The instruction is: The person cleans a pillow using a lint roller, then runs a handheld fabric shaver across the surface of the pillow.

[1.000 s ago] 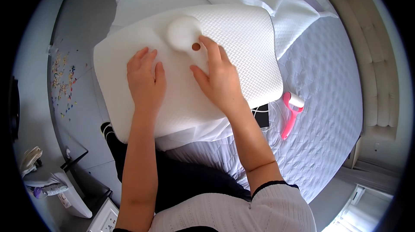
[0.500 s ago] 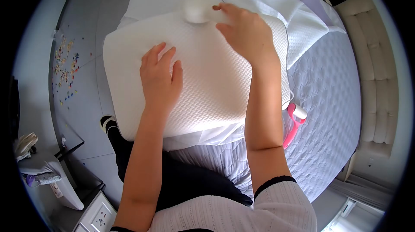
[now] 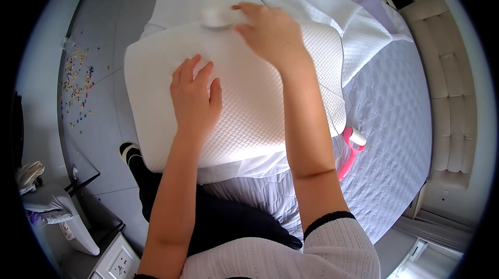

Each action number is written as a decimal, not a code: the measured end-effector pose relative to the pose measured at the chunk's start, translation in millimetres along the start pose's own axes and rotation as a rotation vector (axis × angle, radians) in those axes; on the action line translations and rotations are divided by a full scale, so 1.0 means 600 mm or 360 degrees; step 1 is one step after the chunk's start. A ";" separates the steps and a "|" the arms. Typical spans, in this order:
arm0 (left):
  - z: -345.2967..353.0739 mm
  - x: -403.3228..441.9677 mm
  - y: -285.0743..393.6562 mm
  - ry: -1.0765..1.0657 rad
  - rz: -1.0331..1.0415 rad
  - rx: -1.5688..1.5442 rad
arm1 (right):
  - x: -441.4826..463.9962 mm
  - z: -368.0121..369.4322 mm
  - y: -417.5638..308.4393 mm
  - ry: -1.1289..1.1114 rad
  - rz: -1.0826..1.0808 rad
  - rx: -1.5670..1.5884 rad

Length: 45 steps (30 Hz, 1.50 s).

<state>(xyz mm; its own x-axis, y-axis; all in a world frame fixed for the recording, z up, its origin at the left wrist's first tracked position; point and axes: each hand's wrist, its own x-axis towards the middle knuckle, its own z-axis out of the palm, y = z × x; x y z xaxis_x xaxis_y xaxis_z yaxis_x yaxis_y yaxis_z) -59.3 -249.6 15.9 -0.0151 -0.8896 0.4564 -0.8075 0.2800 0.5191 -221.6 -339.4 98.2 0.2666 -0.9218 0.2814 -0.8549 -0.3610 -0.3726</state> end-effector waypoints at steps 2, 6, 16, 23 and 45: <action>-0.001 -0.001 0.001 0.0003 0.0013 -0.0014 | 0.002 -0.008 0.019 0.0019 0.0159 -0.0202; -0.001 0.000 0.001 0.0008 0.0004 0.0000 | 0.003 -0.009 0.025 0.0095 0.0345 -0.0502; 0.002 0.002 -0.001 0.0018 0.0030 0.0000 | 0.043 0.008 -0.041 -0.0174 -0.0235 0.0053; 0.002 0.001 -0.002 0.0030 0.0024 -0.0048 | 0.061 -0.035 0.044 -0.0169 0.0038 -0.0208; 0.000 0.002 0.000 -0.0005 0.0008 -0.0056 | 0.068 -0.041 0.025 -0.0316 -0.0173 0.0002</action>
<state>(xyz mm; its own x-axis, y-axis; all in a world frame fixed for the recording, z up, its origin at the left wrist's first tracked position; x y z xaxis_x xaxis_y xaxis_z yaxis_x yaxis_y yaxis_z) -59.4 -250.6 16.2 -0.0208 -0.8894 0.4567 -0.7861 0.2968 0.5421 -234.4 -378.7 125.9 0.4396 -0.8872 0.1403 -0.8158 -0.4597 -0.3510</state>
